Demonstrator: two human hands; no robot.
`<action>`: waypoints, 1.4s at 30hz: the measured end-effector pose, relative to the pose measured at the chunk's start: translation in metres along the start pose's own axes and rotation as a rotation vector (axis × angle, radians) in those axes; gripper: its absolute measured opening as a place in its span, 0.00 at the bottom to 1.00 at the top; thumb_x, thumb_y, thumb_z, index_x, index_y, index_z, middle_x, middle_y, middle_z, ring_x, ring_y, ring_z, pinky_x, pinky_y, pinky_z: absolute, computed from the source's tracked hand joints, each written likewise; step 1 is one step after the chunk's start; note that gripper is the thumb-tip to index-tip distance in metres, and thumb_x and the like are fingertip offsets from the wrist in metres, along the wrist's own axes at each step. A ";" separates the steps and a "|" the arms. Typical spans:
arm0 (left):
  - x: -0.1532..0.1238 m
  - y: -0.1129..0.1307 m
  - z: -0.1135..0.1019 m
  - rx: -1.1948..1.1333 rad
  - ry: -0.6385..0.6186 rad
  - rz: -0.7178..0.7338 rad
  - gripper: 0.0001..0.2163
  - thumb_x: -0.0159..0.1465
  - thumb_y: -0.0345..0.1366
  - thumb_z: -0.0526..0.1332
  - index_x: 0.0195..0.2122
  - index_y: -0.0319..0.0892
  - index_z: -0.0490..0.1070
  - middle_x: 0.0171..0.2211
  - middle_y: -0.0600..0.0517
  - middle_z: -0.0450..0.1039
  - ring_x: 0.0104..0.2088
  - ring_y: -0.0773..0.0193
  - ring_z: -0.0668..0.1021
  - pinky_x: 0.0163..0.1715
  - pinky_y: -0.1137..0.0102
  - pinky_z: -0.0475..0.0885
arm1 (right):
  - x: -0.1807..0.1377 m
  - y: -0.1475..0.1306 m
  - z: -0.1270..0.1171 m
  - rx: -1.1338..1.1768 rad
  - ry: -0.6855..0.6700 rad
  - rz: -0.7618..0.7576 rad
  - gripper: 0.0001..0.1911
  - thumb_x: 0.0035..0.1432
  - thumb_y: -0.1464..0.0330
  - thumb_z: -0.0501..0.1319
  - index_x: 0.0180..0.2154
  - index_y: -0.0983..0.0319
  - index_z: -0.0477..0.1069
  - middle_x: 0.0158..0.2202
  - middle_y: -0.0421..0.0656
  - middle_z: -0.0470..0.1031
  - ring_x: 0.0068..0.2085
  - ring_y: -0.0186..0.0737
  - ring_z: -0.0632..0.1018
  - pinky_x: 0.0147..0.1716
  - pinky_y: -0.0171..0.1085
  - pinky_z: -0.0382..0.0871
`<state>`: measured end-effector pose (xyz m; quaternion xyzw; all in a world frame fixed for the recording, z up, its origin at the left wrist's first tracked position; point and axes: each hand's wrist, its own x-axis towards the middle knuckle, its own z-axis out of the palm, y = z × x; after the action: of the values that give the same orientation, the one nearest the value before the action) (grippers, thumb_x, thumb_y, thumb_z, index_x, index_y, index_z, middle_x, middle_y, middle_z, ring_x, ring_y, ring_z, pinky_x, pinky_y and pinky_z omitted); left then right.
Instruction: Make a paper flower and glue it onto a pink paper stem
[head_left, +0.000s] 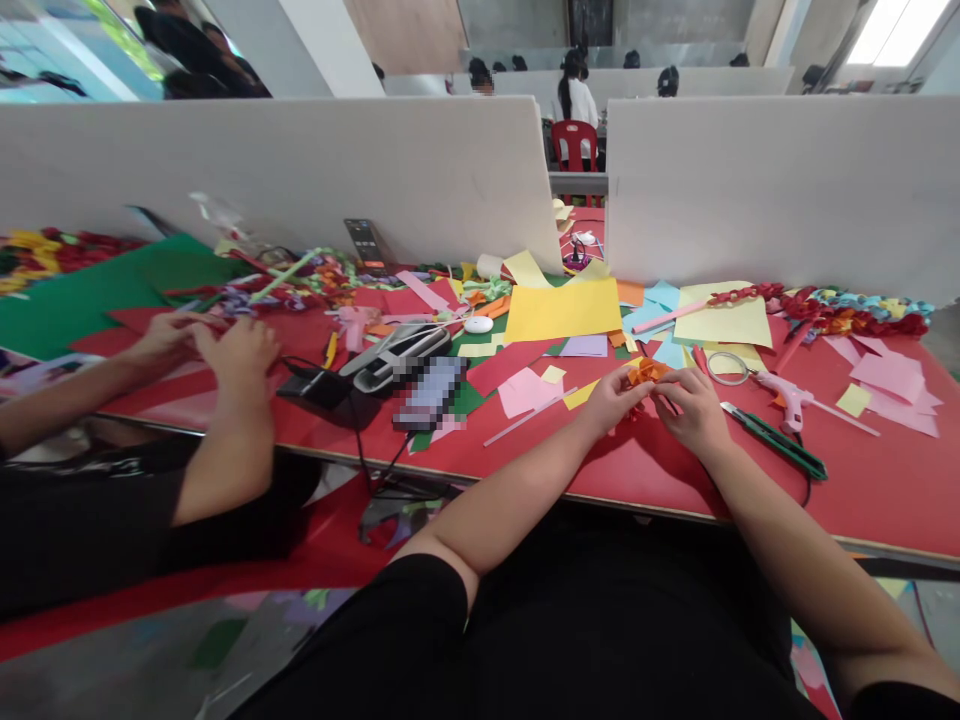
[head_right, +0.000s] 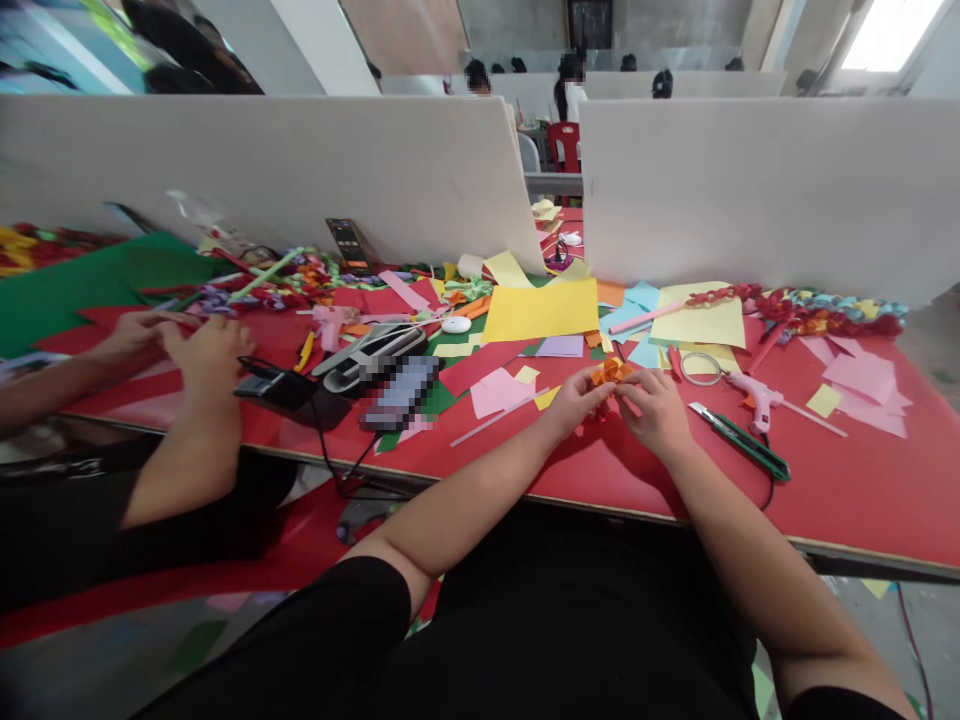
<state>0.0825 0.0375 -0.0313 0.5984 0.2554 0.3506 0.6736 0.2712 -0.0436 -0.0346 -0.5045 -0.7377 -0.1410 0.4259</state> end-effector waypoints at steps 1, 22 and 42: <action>0.000 0.000 0.000 0.003 0.006 0.005 0.27 0.63 0.60 0.76 0.48 0.41 0.77 0.28 0.55 0.75 0.24 0.67 0.78 0.25 0.73 0.73 | 0.000 0.000 0.001 -0.010 -0.004 -0.013 0.07 0.71 0.71 0.67 0.45 0.53 0.83 0.46 0.47 0.84 0.44 0.51 0.82 0.46 0.54 0.80; 0.002 -0.002 -0.004 -0.167 -0.066 0.035 0.28 0.62 0.58 0.78 0.55 0.45 0.82 0.52 0.45 0.82 0.43 0.60 0.82 0.35 0.71 0.77 | 0.005 0.001 -0.007 0.182 0.092 0.068 0.09 0.71 0.71 0.68 0.48 0.53 0.83 0.46 0.46 0.85 0.48 0.53 0.85 0.48 0.54 0.83; 0.018 -0.004 -0.007 -0.202 0.304 -0.055 0.20 0.59 0.49 0.80 0.43 0.42 0.82 0.35 0.52 0.76 0.30 0.70 0.72 0.24 0.76 0.63 | -0.032 0.109 -0.157 -0.457 -0.436 1.153 0.31 0.63 0.39 0.69 0.24 0.57 0.76 0.21 0.50 0.74 0.28 0.51 0.76 0.32 0.46 0.64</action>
<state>0.0890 0.0556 -0.0353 0.4606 0.3341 0.4421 0.6933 0.4460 -0.1143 0.0100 -0.9137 -0.3698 0.0623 0.1564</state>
